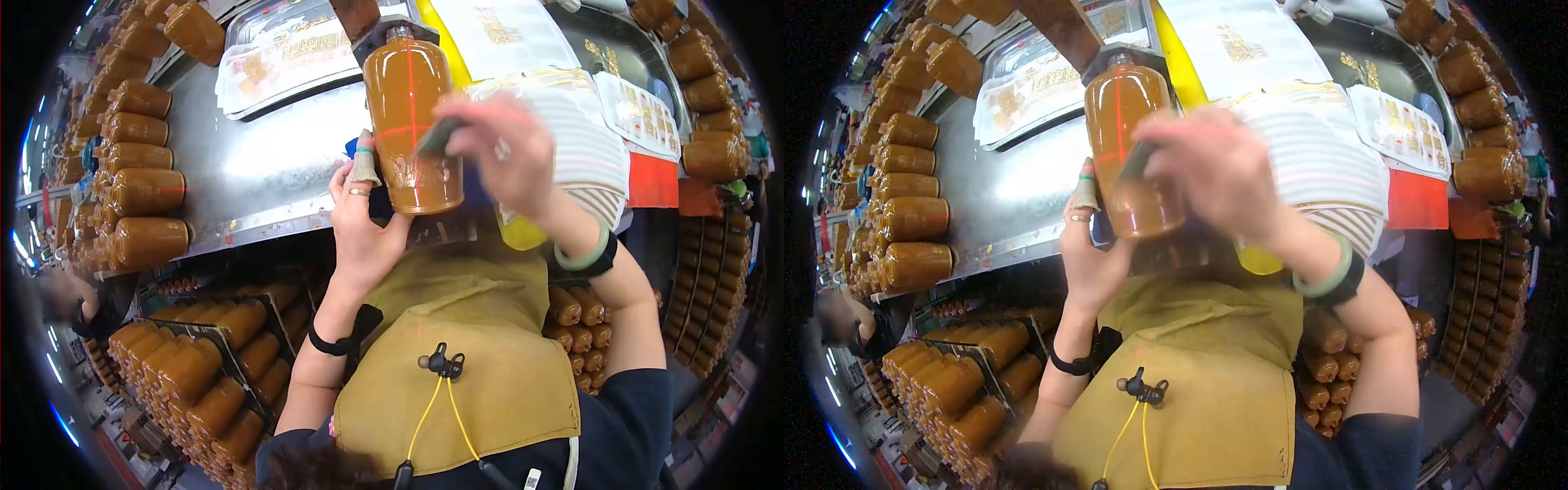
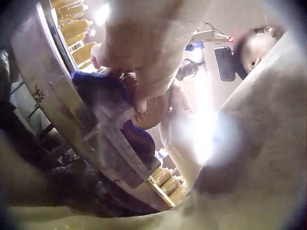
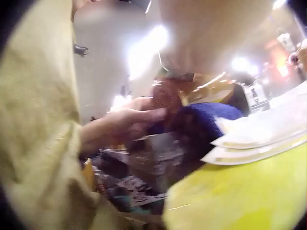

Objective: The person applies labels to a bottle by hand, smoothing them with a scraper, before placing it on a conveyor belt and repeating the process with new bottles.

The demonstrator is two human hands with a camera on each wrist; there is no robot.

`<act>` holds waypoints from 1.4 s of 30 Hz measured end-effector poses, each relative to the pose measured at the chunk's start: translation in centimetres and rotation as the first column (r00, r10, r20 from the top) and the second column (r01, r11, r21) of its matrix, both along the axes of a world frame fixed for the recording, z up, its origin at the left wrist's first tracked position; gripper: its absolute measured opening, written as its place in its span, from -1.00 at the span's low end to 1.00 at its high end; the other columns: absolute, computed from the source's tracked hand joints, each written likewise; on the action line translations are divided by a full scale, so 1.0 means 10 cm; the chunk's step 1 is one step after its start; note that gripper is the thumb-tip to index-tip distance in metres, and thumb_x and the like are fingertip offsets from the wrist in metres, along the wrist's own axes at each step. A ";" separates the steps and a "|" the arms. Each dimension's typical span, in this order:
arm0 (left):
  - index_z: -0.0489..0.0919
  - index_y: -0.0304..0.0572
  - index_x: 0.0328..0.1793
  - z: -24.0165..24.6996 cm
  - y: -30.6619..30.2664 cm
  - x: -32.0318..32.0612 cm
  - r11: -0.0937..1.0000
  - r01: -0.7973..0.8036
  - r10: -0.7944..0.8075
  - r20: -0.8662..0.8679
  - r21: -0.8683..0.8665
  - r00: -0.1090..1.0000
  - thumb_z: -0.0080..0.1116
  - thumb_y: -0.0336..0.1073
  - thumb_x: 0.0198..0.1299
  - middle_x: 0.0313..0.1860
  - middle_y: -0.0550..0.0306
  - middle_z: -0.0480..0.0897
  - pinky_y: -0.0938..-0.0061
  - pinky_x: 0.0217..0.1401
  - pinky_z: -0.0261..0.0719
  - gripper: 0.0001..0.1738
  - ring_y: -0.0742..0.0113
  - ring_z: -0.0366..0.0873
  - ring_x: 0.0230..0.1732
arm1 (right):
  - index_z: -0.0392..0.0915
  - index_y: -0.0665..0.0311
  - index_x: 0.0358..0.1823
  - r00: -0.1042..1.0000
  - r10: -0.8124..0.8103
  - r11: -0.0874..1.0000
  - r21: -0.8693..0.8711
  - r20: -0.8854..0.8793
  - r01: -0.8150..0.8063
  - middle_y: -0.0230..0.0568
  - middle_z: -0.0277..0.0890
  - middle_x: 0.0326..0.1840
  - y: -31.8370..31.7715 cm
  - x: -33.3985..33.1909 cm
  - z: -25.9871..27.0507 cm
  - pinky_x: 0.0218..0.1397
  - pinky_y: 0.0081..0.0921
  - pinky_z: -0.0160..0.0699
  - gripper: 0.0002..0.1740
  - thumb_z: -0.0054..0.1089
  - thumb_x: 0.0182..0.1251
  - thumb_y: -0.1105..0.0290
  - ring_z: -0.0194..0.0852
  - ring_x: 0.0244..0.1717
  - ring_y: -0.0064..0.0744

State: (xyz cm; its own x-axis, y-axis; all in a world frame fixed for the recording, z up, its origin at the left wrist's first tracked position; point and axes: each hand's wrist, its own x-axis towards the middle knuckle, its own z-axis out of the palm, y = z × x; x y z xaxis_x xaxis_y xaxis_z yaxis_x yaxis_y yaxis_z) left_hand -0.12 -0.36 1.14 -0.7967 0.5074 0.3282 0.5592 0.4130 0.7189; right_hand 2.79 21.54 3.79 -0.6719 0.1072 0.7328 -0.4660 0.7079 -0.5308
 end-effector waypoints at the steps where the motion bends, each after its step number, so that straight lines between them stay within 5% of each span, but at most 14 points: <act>1: 0.31 -0.31 0.66 0.01 0.02 0.01 1.000 -0.006 0.006 -0.003 0.000 1.000 0.45 -0.46 0.10 0.38 -0.20 0.61 0.21 0.47 0.46 -0.05 0.01 0.52 0.44 | 0.76 0.19 -0.07 0.993 -0.116 0.988 0.106 0.026 0.113 -0.33 0.76 -0.16 0.17 -0.04 0.10 -0.11 -0.37 0.52 -0.71 0.38 0.16 0.56 0.61 -0.26 -0.28; 2: 0.30 -0.31 0.66 0.03 0.04 0.02 0.999 -0.028 0.026 0.072 0.030 0.997 0.48 -0.45 0.09 0.38 -0.19 0.62 0.22 0.49 0.45 -0.03 0.05 0.52 0.45 | 0.77 0.13 -0.10 0.966 -0.219 0.943 0.224 -0.136 0.246 -0.38 0.77 -0.16 0.27 -0.12 0.13 -0.09 -0.38 0.46 -0.71 0.36 0.14 0.56 0.61 -0.26 -0.34; 6: 0.26 -0.30 0.69 0.03 0.06 0.03 0.994 -0.103 0.096 0.130 0.047 0.987 0.54 -0.42 0.06 0.38 -0.14 0.63 0.26 0.51 0.44 0.04 0.15 0.55 0.43 | 0.77 -0.01 -0.09 0.957 0.267 0.895 0.397 -0.115 -0.202 -0.50 0.69 -0.10 -0.09 0.31 0.05 -0.12 -0.39 0.54 -0.66 0.35 0.08 0.48 0.58 -0.26 -0.41; 8: 0.37 -0.34 0.61 0.10 0.06 0.04 0.988 -0.082 0.071 0.088 0.134 0.994 0.61 -0.42 -0.10 0.36 0.00 0.67 0.15 0.51 0.34 0.05 -0.03 0.53 0.27 | 0.76 0.03 -0.07 0.967 0.248 0.940 0.229 0.053 -0.253 -0.43 0.71 -0.14 -0.14 0.26 0.29 -0.14 -0.40 0.59 -0.66 0.35 0.10 0.50 0.59 -0.27 -0.37; 10: 0.42 -0.35 0.56 0.26 0.05 0.08 0.998 -0.049 0.053 -0.157 0.029 0.986 0.65 -0.40 -0.15 0.39 0.01 0.65 0.15 0.54 0.31 0.04 -0.01 0.51 0.35 | 0.76 0.06 -0.10 0.999 -0.010 0.999 0.039 0.044 0.008 -0.38 0.73 -0.20 0.00 0.05 0.19 -0.14 -0.39 0.54 -0.72 0.36 0.13 0.48 0.57 -0.30 -0.37; 12: 0.38 -0.37 0.57 0.24 0.07 0.10 0.997 -0.016 0.028 -0.164 0.073 0.986 0.68 -0.39 -0.16 0.45 -0.07 0.59 0.13 0.57 0.27 0.08 -0.05 0.47 0.44 | 0.76 0.08 -0.12 0.994 -0.112 0.976 0.189 -0.009 0.112 -0.38 0.74 -0.25 0.15 0.00 0.24 -0.14 -0.40 0.47 -0.78 0.39 0.18 0.44 0.55 -0.31 -0.41; 16: 0.26 -0.38 0.65 -0.05 0.11 0.11 0.971 -0.134 0.076 0.279 0.195 0.957 0.67 -0.35 -0.06 0.51 -0.15 0.50 0.10 0.57 0.32 0.13 -0.12 0.46 0.46 | 0.76 0.03 -0.15 0.986 0.148 0.968 0.192 0.074 -0.159 -0.44 0.71 -0.25 -0.15 0.27 0.33 -0.09 -0.42 0.37 -0.80 0.43 0.18 0.43 0.51 -0.32 -0.43; 22: 0.30 -0.41 0.63 0.06 0.07 0.10 0.991 -0.086 0.087 -0.005 0.104 0.996 0.57 -0.45 0.05 0.42 -0.15 0.60 0.32 0.47 0.50 -0.01 0.19 0.56 0.43 | 0.75 0.03 -0.11 0.992 -0.123 0.953 0.281 0.020 0.112 -0.49 0.73 -0.18 0.03 0.11 0.33 0.01 -0.46 0.35 -0.72 0.47 0.10 0.41 0.59 -0.25 -0.46; 26: 0.42 -0.35 0.55 0.04 0.11 0.11 0.972 -0.124 0.116 0.050 0.198 0.992 0.61 -0.38 0.00 0.48 -0.07 0.56 0.07 0.61 0.25 -0.06 -0.14 0.46 0.46 | 0.82 0.03 -0.13 0.965 0.260 0.884 0.411 -0.036 -0.222 -0.49 0.76 -0.13 -0.15 0.38 0.21 -0.10 -0.43 0.35 -0.72 0.36 0.08 0.43 0.58 -0.21 -0.55; 28: 0.43 -0.38 0.53 -0.06 0.12 0.05 0.988 -0.106 0.094 0.107 0.111 0.990 0.63 -0.36 -0.01 0.50 -0.10 0.54 0.07 0.63 0.22 -0.06 -0.15 0.47 0.47 | 0.81 0.05 -0.15 0.981 0.188 0.936 0.293 0.047 -0.194 -0.46 0.75 -0.19 -0.20 0.35 0.28 -0.12 -0.42 0.37 -0.73 0.39 0.06 0.43 0.63 -0.22 -0.55; 31: 0.46 -0.36 0.51 0.07 0.06 0.14 0.988 -0.106 0.111 -0.036 0.110 0.993 0.62 -0.36 0.00 0.48 -0.12 0.56 0.08 0.63 0.20 -0.10 -0.08 0.48 0.48 | 0.75 0.02 -0.15 0.985 -0.143 0.946 0.280 -0.098 0.165 -0.55 0.71 -0.21 0.06 0.04 0.23 -0.09 -0.45 0.37 -0.79 0.39 0.15 0.40 0.49 -0.28 -0.47; 36: 0.54 -0.34 0.44 0.23 0.08 0.15 0.992 -0.071 0.081 -0.092 0.104 0.992 0.66 -0.35 -0.04 0.44 -0.01 0.62 0.12 0.57 0.23 -0.15 0.03 0.50 0.47 | 0.73 0.03 -0.11 0.981 0.187 0.919 0.342 0.058 -0.195 -0.51 0.68 -0.18 -0.20 0.38 0.34 -0.11 -0.41 0.46 -0.73 0.39 0.11 0.39 0.51 -0.26 -0.44; 40: 0.43 -0.36 0.51 0.23 0.16 0.15 0.972 -0.090 0.101 -0.042 0.215 0.994 0.70 -0.36 -0.12 0.44 -0.01 0.61 0.14 0.53 0.27 0.00 -0.02 0.42 0.45 | 0.69 0.11 -0.10 0.998 -0.060 0.954 0.294 0.000 0.057 -0.38 0.64 -0.30 0.04 -0.09 0.36 -0.09 -0.33 0.45 -0.71 0.47 0.11 0.39 0.55 -0.27 -0.28; 42: 0.37 -0.39 0.54 0.25 0.10 0.13 0.995 -0.085 0.091 -0.134 0.053 0.987 0.70 -0.37 -0.12 0.45 -0.04 0.59 0.16 0.49 0.31 0.05 -0.04 0.39 0.45 | 0.72 0.08 -0.14 0.973 -0.196 0.889 0.398 -0.121 0.228 -0.45 0.68 -0.27 0.22 -0.25 0.45 -0.07 -0.39 0.42 -0.75 0.46 0.11 0.40 0.56 -0.24 -0.34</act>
